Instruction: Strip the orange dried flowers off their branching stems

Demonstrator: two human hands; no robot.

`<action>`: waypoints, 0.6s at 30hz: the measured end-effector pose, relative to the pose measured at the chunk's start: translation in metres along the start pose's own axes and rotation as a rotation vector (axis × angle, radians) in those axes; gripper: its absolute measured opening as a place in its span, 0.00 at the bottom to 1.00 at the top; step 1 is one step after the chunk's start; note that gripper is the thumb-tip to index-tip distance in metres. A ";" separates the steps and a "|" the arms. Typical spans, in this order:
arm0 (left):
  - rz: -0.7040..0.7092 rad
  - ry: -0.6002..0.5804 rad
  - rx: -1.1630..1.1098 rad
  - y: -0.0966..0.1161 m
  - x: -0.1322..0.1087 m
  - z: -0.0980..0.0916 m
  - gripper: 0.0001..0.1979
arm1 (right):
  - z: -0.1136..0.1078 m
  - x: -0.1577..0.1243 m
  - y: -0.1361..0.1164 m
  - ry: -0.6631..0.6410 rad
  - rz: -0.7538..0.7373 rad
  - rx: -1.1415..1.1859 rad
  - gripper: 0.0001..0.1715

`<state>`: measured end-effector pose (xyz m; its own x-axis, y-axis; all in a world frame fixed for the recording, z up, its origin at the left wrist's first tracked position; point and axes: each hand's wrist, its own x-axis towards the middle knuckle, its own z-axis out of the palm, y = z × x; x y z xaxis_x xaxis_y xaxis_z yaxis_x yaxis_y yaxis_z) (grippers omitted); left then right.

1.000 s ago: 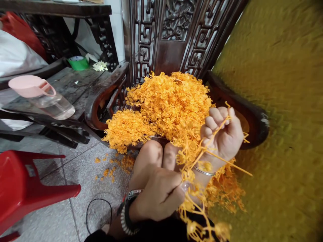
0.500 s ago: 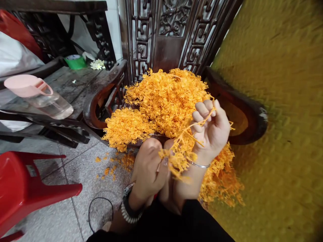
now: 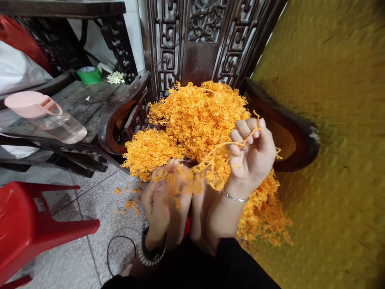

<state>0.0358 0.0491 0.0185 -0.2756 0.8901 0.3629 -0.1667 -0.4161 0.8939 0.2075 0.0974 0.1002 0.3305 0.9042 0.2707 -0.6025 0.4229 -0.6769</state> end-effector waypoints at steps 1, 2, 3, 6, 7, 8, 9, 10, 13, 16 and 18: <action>0.003 0.069 -0.042 0.002 0.001 -0.001 0.16 | -0.003 0.000 -0.002 0.021 -0.026 0.071 0.23; 0.013 0.127 -0.059 0.003 0.003 -0.002 0.16 | -0.007 0.000 -0.005 0.044 -0.049 0.157 0.22; 0.025 0.169 -0.054 0.005 0.005 -0.004 0.16 | -0.011 -0.001 -0.009 0.057 -0.070 0.264 0.22; 0.046 0.180 0.005 0.004 0.011 -0.012 0.14 | -0.023 -0.007 -0.023 0.008 -0.055 0.602 0.22; 0.045 0.167 0.017 0.002 0.013 -0.015 0.12 | -0.026 -0.009 -0.027 -0.033 -0.023 0.698 0.22; 0.029 0.143 0.019 0.000 0.014 -0.019 0.11 | -0.028 -0.010 -0.030 -0.089 0.019 0.799 0.23; 0.003 0.107 0.007 -0.002 0.014 -0.023 0.09 | -0.031 -0.011 -0.032 -0.154 0.063 0.898 0.24; -0.027 0.055 -0.017 -0.004 0.014 -0.026 0.08 | -0.034 -0.010 -0.032 -0.218 0.113 0.985 0.25; -0.115 -0.158 -0.053 -0.005 0.011 -0.033 0.06 | -0.041 -0.001 -0.028 -0.391 0.217 1.135 0.24; -0.227 -0.291 0.019 -0.003 0.009 -0.026 0.11 | -0.040 0.005 -0.019 -0.621 0.449 1.381 0.23; -0.292 -0.291 0.055 -0.002 0.012 -0.013 0.12 | -0.031 0.002 -0.012 -0.737 0.631 1.749 0.20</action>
<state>0.0209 0.0583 0.0177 0.0562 0.9879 0.1444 -0.1457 -0.1349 0.9801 0.2383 0.0919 0.0875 -0.2052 0.5752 0.7919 -0.5687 -0.7286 0.3818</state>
